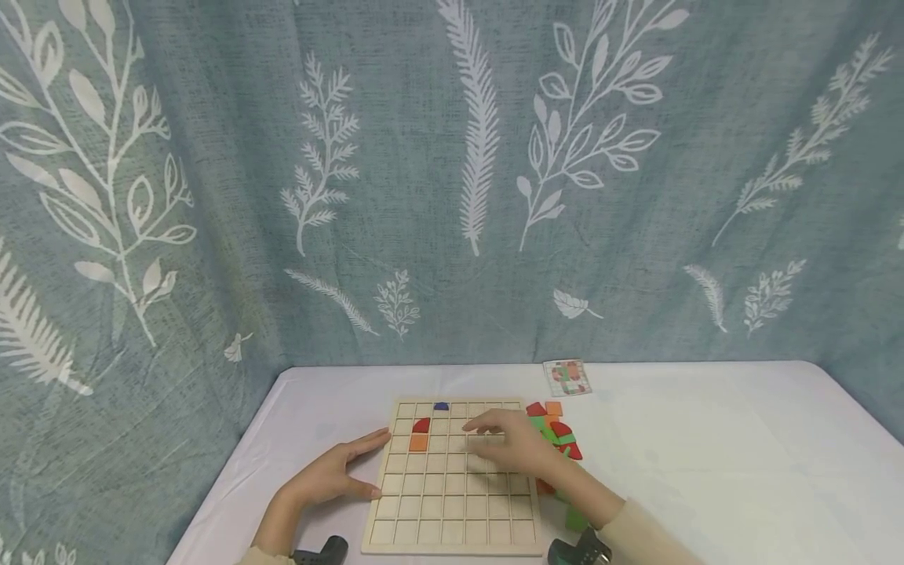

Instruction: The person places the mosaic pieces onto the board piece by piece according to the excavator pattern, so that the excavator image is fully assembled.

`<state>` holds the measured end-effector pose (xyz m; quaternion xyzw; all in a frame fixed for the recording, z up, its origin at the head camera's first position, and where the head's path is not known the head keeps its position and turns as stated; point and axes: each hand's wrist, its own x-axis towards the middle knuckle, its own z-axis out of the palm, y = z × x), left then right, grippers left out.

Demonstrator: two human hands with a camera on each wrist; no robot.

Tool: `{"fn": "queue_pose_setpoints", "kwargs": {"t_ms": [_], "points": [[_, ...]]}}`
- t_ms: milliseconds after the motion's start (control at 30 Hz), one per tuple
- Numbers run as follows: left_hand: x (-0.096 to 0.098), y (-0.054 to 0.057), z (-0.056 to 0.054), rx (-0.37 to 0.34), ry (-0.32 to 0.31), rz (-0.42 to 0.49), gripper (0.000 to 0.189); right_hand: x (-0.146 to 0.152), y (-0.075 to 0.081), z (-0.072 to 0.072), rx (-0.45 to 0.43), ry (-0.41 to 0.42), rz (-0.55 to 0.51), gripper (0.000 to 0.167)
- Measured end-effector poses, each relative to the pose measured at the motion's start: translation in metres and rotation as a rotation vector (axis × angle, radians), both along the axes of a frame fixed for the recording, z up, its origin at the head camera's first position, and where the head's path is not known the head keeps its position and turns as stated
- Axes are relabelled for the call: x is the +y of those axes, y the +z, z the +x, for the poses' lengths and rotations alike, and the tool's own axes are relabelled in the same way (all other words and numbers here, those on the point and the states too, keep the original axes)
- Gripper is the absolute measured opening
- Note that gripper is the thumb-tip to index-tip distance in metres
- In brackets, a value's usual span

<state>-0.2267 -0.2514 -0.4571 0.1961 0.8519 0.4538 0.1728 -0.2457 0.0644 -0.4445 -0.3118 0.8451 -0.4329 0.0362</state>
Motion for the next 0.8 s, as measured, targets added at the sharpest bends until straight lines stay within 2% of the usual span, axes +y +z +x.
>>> {"fn": "queue_pose_setpoints", "kwargs": {"t_ms": [333, 533, 800], "points": [[-0.002, 0.0, 0.001, -0.016, -0.029, 0.034, 0.087, 0.069, -0.005, 0.015, -0.015, -0.134, -0.059, 0.029], [-0.003, -0.001, 0.001, -0.004, -0.034, 0.029, 0.087, 0.099, -0.011, 0.02, -0.005, -0.232, -0.013, 0.027], [-0.002, -0.004, 0.0, -0.007, -0.018, 0.03, 0.088, 0.118, -0.014, 0.019, 0.006, -0.222, 0.075, 0.022]]}}
